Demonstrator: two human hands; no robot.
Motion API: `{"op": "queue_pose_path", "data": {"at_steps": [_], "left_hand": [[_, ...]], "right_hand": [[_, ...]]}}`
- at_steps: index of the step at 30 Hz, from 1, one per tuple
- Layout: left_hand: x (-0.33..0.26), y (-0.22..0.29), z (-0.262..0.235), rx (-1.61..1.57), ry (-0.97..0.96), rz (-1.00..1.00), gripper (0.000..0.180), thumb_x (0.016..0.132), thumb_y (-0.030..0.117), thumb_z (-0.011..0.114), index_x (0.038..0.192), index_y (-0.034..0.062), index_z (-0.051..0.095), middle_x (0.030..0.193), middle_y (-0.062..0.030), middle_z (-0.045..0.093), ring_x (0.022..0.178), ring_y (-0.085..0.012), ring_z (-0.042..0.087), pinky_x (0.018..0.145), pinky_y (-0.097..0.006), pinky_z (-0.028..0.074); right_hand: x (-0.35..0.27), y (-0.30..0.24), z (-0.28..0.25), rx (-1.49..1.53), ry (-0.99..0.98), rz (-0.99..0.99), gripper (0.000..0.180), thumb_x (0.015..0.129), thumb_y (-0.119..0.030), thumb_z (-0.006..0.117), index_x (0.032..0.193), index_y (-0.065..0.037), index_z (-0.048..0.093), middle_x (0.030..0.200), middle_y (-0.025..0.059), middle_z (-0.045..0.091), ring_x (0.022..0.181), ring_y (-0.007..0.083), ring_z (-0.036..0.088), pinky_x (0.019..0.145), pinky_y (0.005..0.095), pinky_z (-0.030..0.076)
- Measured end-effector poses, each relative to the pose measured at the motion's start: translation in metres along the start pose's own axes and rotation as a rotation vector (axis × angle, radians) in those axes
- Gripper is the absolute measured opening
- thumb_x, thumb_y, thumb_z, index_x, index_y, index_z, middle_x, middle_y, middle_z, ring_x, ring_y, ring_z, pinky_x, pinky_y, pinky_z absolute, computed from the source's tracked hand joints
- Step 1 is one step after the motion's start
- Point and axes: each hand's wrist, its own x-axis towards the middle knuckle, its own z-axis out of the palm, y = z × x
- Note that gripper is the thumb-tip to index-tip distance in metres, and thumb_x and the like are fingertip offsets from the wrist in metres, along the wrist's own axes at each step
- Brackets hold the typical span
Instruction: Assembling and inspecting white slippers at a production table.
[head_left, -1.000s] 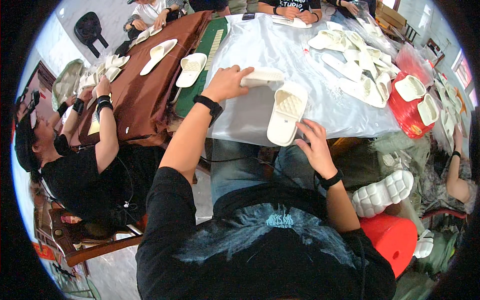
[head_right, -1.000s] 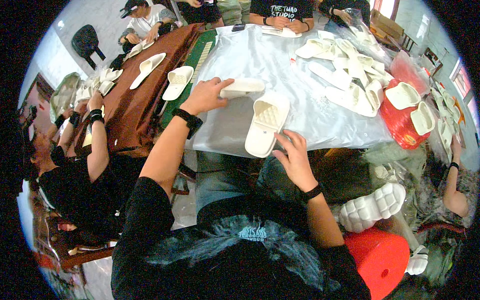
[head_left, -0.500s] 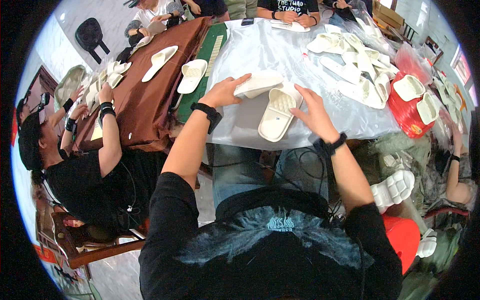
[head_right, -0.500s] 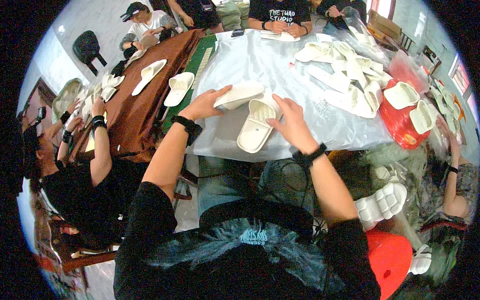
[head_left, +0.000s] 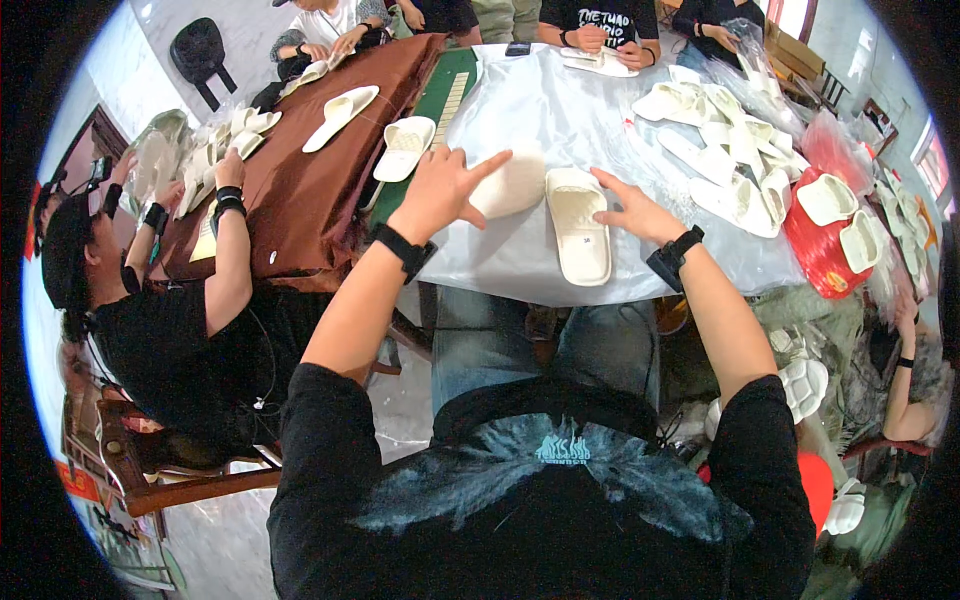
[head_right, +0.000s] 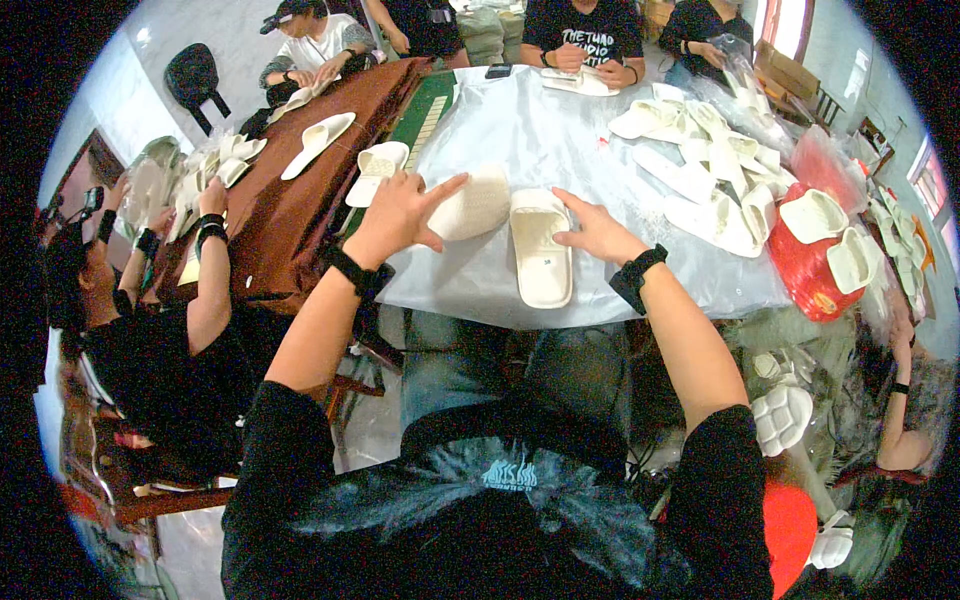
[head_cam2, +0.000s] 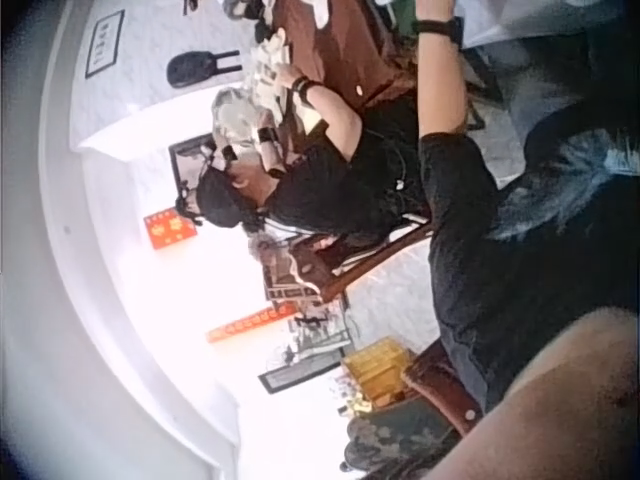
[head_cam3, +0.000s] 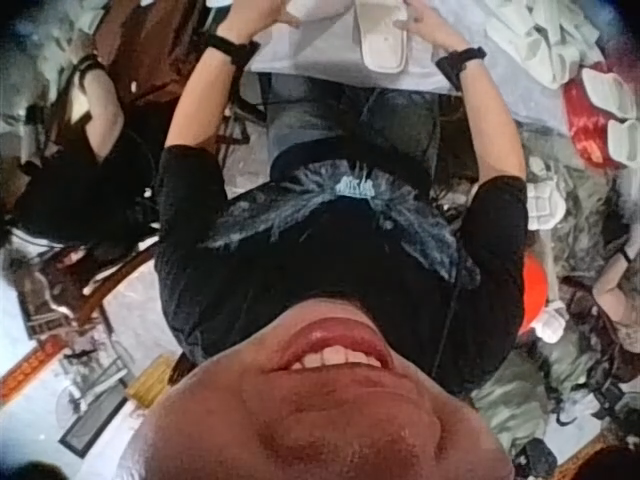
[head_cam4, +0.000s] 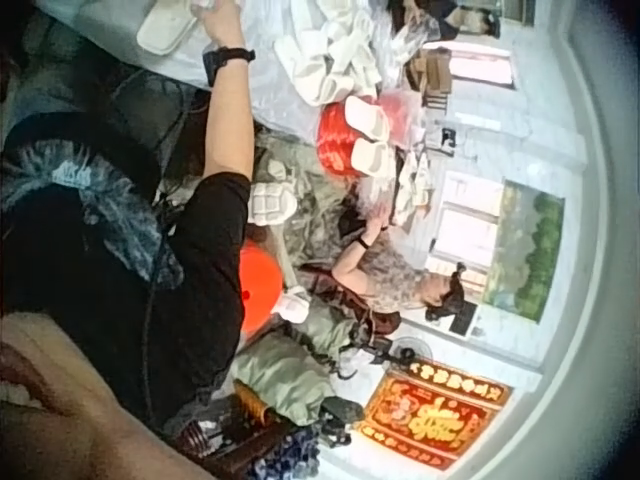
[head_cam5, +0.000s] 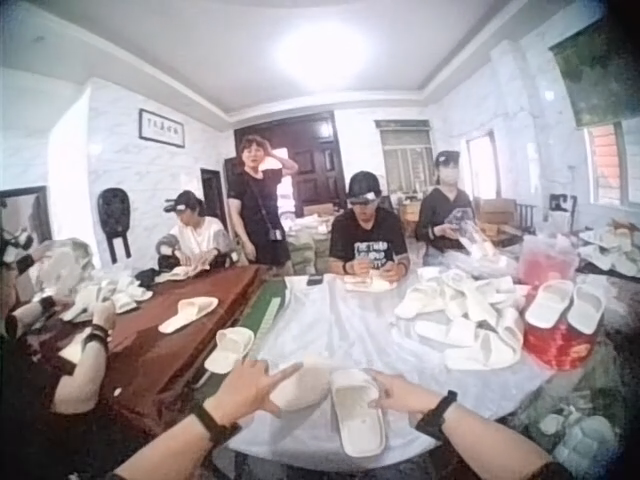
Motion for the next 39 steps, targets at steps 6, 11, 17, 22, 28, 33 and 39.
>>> {"op": "queue_pose_path", "data": {"at_steps": [6, 11, 17, 22, 28, 33, 39], "left_hand": [[-0.025, 0.012, 0.015, -0.358, 0.056, -0.135, 0.063, 0.065, 0.0, 0.065, 0.125, 0.0162, 0.057, 0.075, -0.012, 0.057, 0.074, -0.0314, 0.056, 0.068, -0.041, 0.047], [-0.023, 0.045, -0.003, -0.327, 0.115, -0.158, 0.057, 0.064, -0.001, 0.062, 0.119, 0.013, 0.06, 0.075, -0.0115, 0.059, 0.076, -0.0302, 0.057, 0.072, -0.043, 0.048], [-0.035, 0.099, 0.005, -0.665, -0.066, -0.04, 0.059, 0.064, 0.011, 0.077, 0.12, 0.0141, 0.06, 0.1, -0.0136, 0.058, 0.098, -0.0343, 0.052, 0.087, -0.041, 0.045], [-0.035, 0.103, 0.026, -0.672, 0.031, -0.109, 0.058, 0.066, 0.01, 0.076, 0.121, 0.0156, 0.06, 0.102, -0.016, 0.056, 0.1, -0.0341, 0.051, 0.087, -0.042, 0.045], [-0.008, 0.113, 0.054, -0.439, 0.19, -0.306, 0.056, 0.073, 0.013, 0.07, 0.126, 0.0111, 0.054, 0.101, -0.0192, 0.056, 0.097, -0.0366, 0.052, 0.083, -0.044, 0.045], [0.008, 0.112, 0.079, -0.557, 0.092, -0.278, 0.064, 0.074, 0.015, 0.07, 0.133, 0.0074, 0.045, 0.097, -0.0228, 0.057, 0.09, -0.0392, 0.054, 0.08, -0.045, 0.046], [-0.004, 0.119, 0.055, -0.48, -0.029, -0.302, 0.073, 0.076, 0.02, 0.07, 0.141, 0.0204, 0.038, 0.099, -0.018, 0.057, 0.093, -0.0382, 0.055, 0.079, -0.047, 0.046]], "right_hand": [[0.008, 0.005, 0.009, 0.057, 0.009, -0.019, 0.073, 0.08, -0.013, 0.067, 0.143, -0.006, 0.03, 0.13, 0.017, 0.05, 0.12, 0.0264, 0.047, 0.101, 0.0352, 0.036], [0.017, 0.021, 0.019, -0.122, 0.098, 0.024, 0.072, 0.078, -0.009, 0.065, 0.142, -0.007, 0.033, 0.108, 0.0149, 0.06, 0.094, 0.0226, 0.058, 0.084, 0.0335, 0.047], [0.001, 0.003, 0.018, 0.011, 0.232, 0.174, 0.064, 0.078, -0.01, 0.063, 0.138, -0.011, 0.041, 0.094, 0.014, 0.062, 0.076, 0.0198, 0.06, 0.065, 0.031, 0.051], [-0.014, -0.004, 0.016, -0.133, 0.287, 0.177, 0.061, 0.073, -0.011, 0.062, 0.132, -0.009, 0.047, 0.114, 0.0209, 0.058, 0.099, 0.034, 0.056, 0.088, 0.0373, 0.044], [0.014, 0.005, 0.017, -0.275, 0.228, -0.122, 0.065, 0.073, -0.012, 0.064, 0.136, -0.013, 0.045, 0.132, 0.0176, 0.049, 0.127, 0.0335, 0.038, 0.106, 0.042, 0.029], [0.033, 0.023, 0.021, -0.227, 0.106, -0.059, 0.066, 0.075, -0.014, 0.064, 0.136, -0.01, 0.042, 0.124, 0.0221, 0.052, 0.114, 0.0377, 0.048, 0.101, 0.0438, 0.033], [-0.018, -0.006, 0.023, -0.153, 0.226, 0.077, 0.064, 0.077, -0.011, 0.065, 0.136, -0.006, 0.041, 0.108, 0.0292, 0.057, 0.105, 0.0407, 0.053, 0.091, 0.0428, 0.043]]}}
